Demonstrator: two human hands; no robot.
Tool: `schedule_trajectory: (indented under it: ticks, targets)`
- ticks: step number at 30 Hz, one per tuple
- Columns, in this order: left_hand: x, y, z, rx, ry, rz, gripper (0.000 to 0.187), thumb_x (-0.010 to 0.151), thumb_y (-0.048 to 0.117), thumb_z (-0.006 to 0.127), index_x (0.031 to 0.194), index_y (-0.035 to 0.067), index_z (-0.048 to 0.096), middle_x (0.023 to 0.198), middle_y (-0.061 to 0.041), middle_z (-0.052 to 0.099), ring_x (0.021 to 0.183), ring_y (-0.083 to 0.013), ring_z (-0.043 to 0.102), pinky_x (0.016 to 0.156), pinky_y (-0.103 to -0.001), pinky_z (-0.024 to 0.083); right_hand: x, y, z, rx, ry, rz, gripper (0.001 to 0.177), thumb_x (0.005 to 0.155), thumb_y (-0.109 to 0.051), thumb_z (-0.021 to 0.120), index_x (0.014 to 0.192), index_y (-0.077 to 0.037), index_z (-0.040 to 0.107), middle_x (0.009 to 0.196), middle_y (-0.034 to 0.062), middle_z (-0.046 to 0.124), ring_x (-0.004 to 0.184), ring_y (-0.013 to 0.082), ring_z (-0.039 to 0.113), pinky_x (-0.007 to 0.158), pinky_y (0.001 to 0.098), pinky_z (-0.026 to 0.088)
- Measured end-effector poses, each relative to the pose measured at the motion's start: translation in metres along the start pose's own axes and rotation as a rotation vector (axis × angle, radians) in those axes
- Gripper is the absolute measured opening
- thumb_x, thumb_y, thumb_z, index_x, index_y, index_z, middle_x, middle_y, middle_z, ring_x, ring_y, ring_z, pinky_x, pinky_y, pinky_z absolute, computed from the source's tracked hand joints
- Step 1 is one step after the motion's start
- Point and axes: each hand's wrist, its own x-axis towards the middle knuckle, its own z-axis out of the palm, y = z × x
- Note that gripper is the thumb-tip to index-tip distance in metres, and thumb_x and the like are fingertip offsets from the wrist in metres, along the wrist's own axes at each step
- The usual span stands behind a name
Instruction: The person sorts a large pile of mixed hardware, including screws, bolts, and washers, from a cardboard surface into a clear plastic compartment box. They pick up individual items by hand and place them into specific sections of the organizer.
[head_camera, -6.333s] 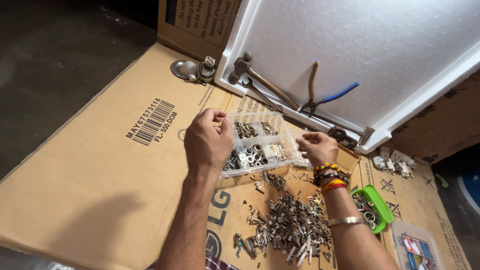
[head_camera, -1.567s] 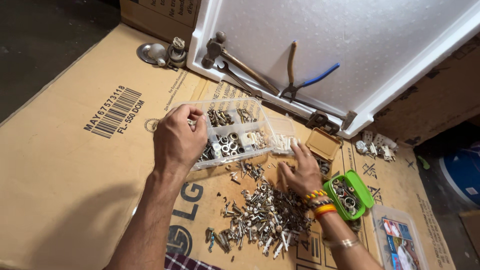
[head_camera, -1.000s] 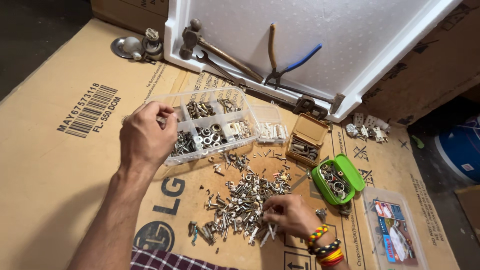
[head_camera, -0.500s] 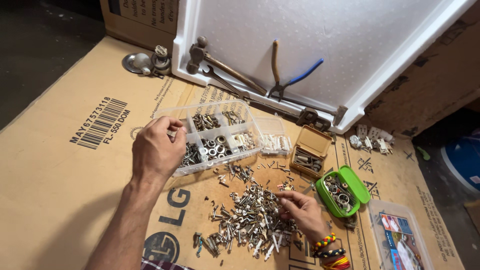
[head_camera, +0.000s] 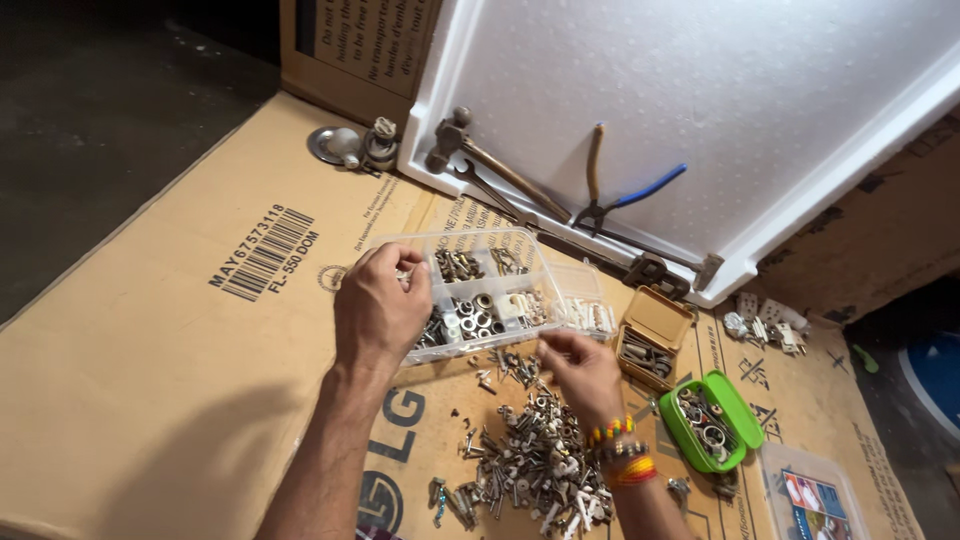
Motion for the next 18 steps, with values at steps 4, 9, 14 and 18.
schedule_trajectory:
  ticks: [4,9,14,18]
  targets:
    - [0.006,-0.005,-0.001,-0.037,0.013,-0.023,0.009,0.090,0.015,0.067,0.091,0.008,0.072,0.092,-0.011,0.077,0.075,-0.0245,0.075,0.068,-0.037,0.061,0.032,-0.043,0.015,0.007,-0.029,-0.084,0.023,0.094,-0.021,0.071,0.112,-0.009,0.078,0.090,0.0034,0.080,0.075,0.0082,0.073,0.064,0.0255,0.060]
    - [0.007,-0.004,-0.002,-0.062,0.094,-0.002,0.009,0.088,0.015,0.069,0.089,0.006,0.072,0.089,-0.013,0.076,0.078,-0.0298,0.074,0.069,-0.041,0.058,0.028,-0.051,0.044,0.069,-0.104,-0.061,0.024,0.091,-0.016,0.073,0.113,-0.008,0.076,0.089,0.0045,0.079,0.074,0.0098,0.072,0.064,0.0255,0.058]
    - [0.007,-0.002,0.001,-0.079,0.114,-0.019,0.011,0.088,0.015,0.068,0.091,0.006,0.072,0.089,-0.013,0.075,0.078,-0.0285,0.074,0.068,-0.040,0.059,0.015,-0.044,0.071,0.018,-0.162,-0.071,0.023,0.090,-0.017,0.074,0.110,-0.006,0.079,0.089,0.0052,0.080,0.073,0.0109,0.072,0.063,0.0261,0.059]
    - [0.006,-0.003,0.000,-0.077,0.083,-0.053,0.011,0.090,0.016,0.067,0.092,0.006,0.071,0.090,-0.013,0.075,0.077,-0.0279,0.074,0.069,-0.039,0.059,0.032,-0.052,0.064,-0.007,-0.133,-0.063,0.023,0.091,-0.018,0.072,0.111,-0.009,0.078,0.091,0.0055,0.081,0.075,0.0094,0.075,0.064,0.0260,0.060]
